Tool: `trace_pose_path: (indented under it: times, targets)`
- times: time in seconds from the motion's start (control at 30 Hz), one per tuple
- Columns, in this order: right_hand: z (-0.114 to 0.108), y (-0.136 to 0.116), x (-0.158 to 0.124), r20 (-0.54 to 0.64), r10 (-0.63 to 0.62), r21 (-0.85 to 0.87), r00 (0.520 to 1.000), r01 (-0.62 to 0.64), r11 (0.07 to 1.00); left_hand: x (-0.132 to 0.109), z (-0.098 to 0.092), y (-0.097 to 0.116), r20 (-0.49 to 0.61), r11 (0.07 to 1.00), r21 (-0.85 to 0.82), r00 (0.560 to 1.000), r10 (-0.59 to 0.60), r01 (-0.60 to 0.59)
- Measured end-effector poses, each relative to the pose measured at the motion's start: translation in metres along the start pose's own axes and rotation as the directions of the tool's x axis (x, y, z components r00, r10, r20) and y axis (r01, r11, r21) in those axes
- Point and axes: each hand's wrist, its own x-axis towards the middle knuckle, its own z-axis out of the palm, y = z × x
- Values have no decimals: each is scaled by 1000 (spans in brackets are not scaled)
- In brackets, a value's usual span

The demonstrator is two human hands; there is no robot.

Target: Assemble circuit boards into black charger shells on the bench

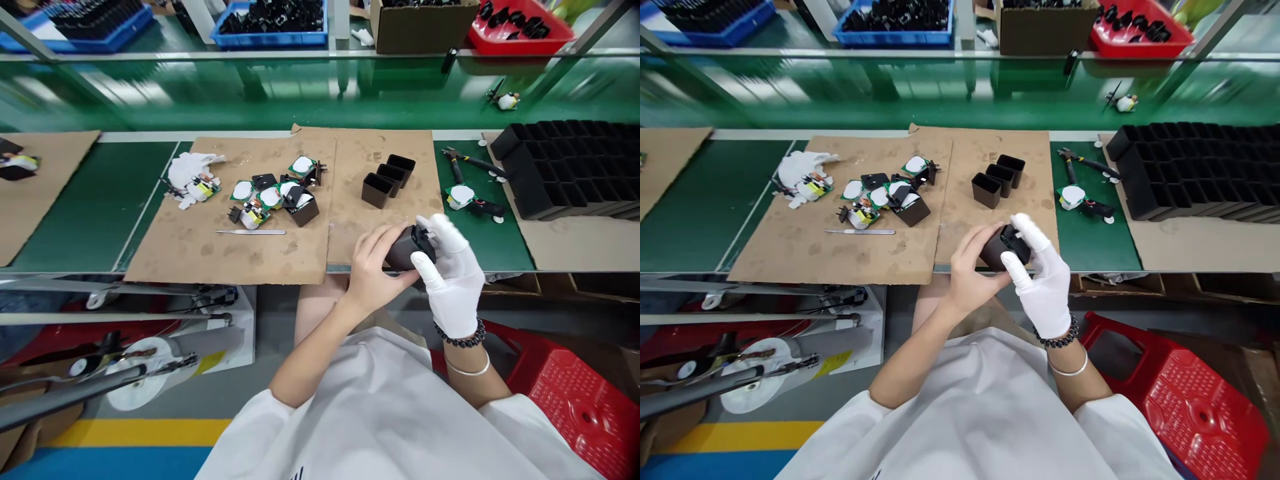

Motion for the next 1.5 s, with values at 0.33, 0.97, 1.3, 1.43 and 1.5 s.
trace_pose_path:
  times: [0.33,0.97,1.3,1.43,1.5]
  targets:
    - [1,-9,-3,-58,71,103,996,-64,993,-3,2,5,-24,999,-32,1000,5,-6]
    - [17,22,14,55,15,-199,998,-4,980,-6,-7,-31,222,979,67,954,-202,192]
    - [14,21,20,46,-174,-396,984,177,901,-15,-46,-46,-27,961,56,963,-268,269]
    - [17,25,17,-12,-185,-441,983,161,883,-17,-46,-44,-43,963,65,965,-259,262]
    - [21,33,13,79,-132,-432,988,153,889,-17,-45,-44,-35,962,73,964,-263,265]
